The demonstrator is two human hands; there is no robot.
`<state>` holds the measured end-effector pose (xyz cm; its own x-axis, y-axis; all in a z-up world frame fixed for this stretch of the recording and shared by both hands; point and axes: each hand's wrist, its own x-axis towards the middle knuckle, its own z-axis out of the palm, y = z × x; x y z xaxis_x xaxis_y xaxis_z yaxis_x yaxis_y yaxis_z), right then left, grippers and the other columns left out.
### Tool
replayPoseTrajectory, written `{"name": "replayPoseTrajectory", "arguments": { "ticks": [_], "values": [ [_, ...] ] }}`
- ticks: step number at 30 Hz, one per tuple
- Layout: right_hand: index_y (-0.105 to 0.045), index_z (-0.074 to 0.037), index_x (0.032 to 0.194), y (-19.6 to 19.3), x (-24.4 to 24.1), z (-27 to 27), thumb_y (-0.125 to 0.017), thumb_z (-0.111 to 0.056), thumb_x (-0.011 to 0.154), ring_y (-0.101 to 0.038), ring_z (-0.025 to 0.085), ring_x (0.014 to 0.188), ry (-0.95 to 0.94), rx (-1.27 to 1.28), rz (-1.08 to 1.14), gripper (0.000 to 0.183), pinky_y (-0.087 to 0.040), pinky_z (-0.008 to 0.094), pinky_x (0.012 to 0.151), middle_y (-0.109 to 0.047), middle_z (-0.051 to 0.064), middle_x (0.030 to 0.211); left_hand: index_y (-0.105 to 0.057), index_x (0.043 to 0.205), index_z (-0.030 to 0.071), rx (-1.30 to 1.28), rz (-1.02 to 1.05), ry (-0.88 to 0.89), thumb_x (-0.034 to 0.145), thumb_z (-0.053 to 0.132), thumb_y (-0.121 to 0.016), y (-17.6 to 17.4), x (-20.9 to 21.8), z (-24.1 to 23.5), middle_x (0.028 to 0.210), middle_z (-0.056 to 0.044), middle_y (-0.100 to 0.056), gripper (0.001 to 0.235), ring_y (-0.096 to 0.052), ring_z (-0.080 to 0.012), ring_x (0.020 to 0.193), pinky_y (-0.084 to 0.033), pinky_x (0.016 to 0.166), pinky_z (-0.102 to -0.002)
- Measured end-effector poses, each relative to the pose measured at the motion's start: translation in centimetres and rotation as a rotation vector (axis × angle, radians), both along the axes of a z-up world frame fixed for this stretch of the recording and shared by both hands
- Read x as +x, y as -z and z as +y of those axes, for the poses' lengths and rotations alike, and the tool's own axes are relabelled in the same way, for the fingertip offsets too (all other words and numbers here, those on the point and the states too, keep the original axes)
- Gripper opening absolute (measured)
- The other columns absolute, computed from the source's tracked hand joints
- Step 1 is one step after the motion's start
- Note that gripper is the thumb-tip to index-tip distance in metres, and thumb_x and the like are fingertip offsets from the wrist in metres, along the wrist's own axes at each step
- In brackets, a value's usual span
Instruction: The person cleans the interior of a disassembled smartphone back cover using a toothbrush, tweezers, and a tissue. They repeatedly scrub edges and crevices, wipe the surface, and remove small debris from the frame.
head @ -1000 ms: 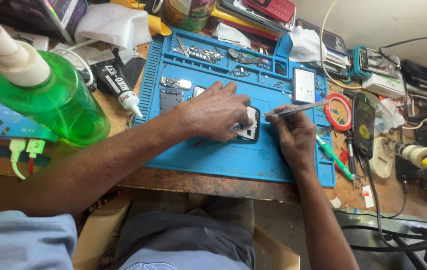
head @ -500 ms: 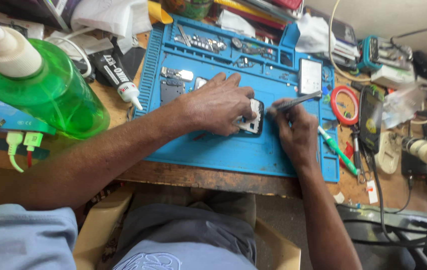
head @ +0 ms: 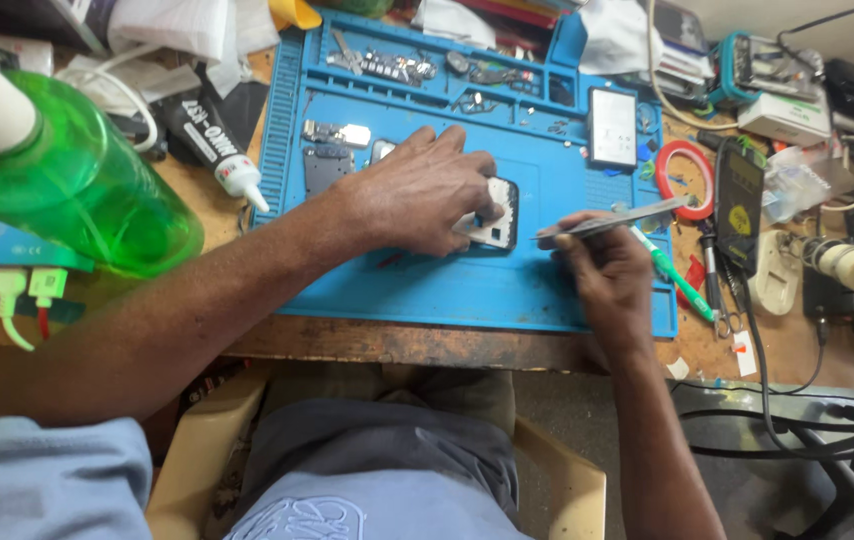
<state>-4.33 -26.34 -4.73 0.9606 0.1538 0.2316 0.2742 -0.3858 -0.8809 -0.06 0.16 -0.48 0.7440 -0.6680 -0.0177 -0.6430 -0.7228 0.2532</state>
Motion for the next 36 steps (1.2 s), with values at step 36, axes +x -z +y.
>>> {"name": "replayPoseTrajectory", "arguments": {
  "ticks": [36],
  "values": [
    [-0.079,-0.011,0.111,-4.8,20.9,-1.6,-0.076,-0.021,0.090,-0.071,0.036,0.081,0.216,-0.747,-0.594,0.024,-0.055,0.046,0.070,-0.074,0.018,0.091,-0.068,0.127,0.015,-0.202,-0.095,-0.013,0.076,0.043,-0.082,0.4,-0.7,0.3,0.131,-0.012,-0.058,0.060,-0.055,-0.0359,0.112,-0.047,0.099,-0.050]
  ]
}}
